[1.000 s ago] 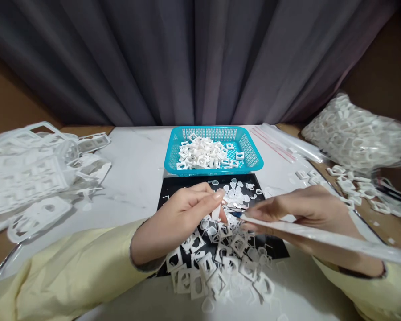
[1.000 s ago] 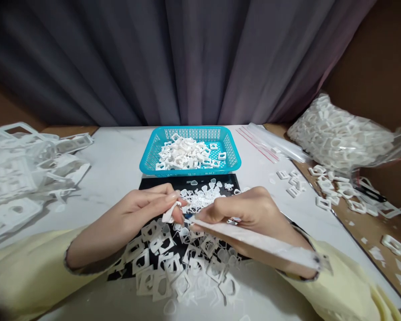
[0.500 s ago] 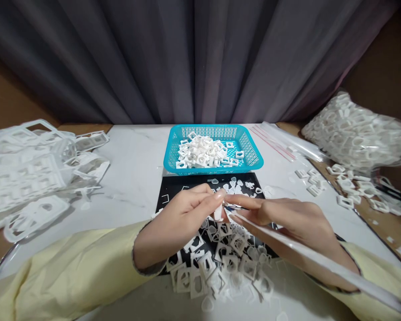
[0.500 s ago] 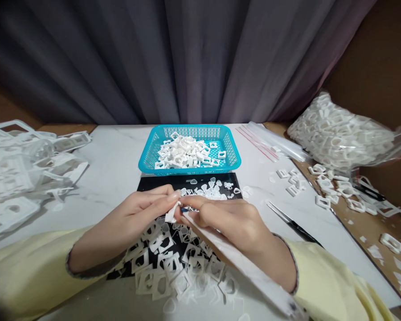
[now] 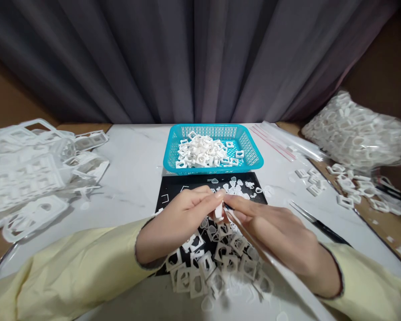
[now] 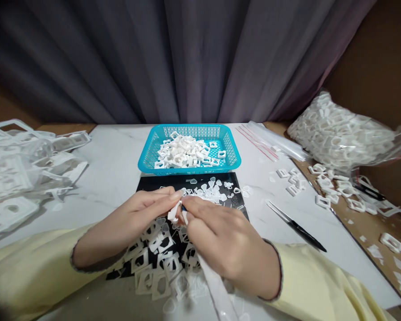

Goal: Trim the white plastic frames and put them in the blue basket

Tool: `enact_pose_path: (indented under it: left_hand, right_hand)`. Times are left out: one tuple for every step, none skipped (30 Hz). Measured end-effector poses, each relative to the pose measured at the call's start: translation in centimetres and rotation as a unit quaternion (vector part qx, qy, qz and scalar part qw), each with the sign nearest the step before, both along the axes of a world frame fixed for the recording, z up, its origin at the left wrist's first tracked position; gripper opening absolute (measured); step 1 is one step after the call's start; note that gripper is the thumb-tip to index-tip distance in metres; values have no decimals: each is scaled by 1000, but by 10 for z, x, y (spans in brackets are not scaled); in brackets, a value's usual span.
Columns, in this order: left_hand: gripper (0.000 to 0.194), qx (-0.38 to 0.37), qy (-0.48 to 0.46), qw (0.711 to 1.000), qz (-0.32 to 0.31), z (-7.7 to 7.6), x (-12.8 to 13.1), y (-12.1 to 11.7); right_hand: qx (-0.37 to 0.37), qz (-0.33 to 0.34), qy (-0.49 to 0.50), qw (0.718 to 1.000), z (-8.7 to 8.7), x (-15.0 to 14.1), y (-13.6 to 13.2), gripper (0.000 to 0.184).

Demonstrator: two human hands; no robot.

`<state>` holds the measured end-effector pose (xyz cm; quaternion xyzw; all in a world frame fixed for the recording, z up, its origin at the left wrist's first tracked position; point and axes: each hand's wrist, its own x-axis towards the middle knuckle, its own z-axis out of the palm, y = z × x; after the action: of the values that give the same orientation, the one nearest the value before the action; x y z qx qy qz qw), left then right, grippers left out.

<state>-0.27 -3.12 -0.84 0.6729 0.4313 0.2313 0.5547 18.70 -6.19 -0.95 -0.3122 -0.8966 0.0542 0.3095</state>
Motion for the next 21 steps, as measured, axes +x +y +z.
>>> enact_pose_path:
  left_hand:
    - [40, -5, -5, 1000, 1, 0, 0, 1]
    - [40, -11, -10, 1000, 2, 0, 1, 1]
    - [40, -17, -16, 1000, 3, 0, 1, 2]
    - [39, -24, -22, 999, 5, 0, 2, 3]
    - [39, -34, -29, 999, 6, -1, 2, 3]
    - [38, -43, -35, 998, 7, -1, 2, 3]
    - [38, -54, -42, 998, 7, -2, 2, 4]
    - [39, -64, -48, 997, 6, -2, 2, 4]
    - [40, -73, -52, 996, 5, -3, 2, 4]
    - [40, -80, -55, 995, 3, -3, 2, 3]
    - [40, -85, -57, 995, 2, -3, 2, 3]
    - [40, -88, -58, 994, 1, -4, 3, 3]
    - [40, -90, -59, 994, 0, -4, 3, 3]
    - [39, -90, -60, 994, 0, -4, 4, 3]
    - [38, -87, -61, 994, 2, -4, 4, 3]
    - [38, -85, -62, 995, 5, -4, 5, 3]
    - [38, -81, -62, 995, 8, -4, 5, 3]
    - [38, -77, -63, 995, 11, -5, 5, 4]
    - [37, -71, -65, 995, 15, -5, 6, 4]
    - [37, -65, -68, 995, 20, -5, 6, 4]
    - [37, -60, -71, 995, 24, -5, 6, 3]
  right_hand:
    - [0, -7, -12, 1000, -3, -1, 0, 32]
    - [-3, -13, -26, 1000, -5, -1, -1, 32]
    - [-9, -20, -37, 999, -8, -1, -2, 30]
    - [-14, -26, -45, 999, -10, -1, -3, 29]
    - [-20, -32, -48, 998, -12, -1, -3, 28]
    - [-23, -35, -47, 998, -12, -1, -3, 28]
    - [-24, -35, -41, 998, -12, -1, -3, 29]
    - [-22, -34, -35, 999, -12, 0, -3, 30]
    - [-16, -34, -31, 999, -12, 0, -3, 32]
    - [-10, -33, -31, 999, -11, 0, -3, 32]
    - [2, -33, -33, 999, -11, 0, -2, 33]
    - [18, -31, -38, 999, -11, -1, -2, 32]
    - [35, -25, -47, 998, -12, -1, -2, 32]
    - [56, -17, -56, 997, -13, -2, -2, 30]
    - [81, -9, -63, 995, -14, -3, -2, 29]
    - [106, -2, -67, 992, -16, -4, -2, 28]
    - [128, 6, -68, 989, -18, -6, -2, 26]
    - [147, 15, -67, 987, -19, -7, -1, 26]
    - [164, 21, -62, 984, -21, -8, 0, 25]
    - [177, 27, -56, 982, -23, -9, 1, 26]
    - [185, 30, -50, 981, -25, -9, 4, 26]
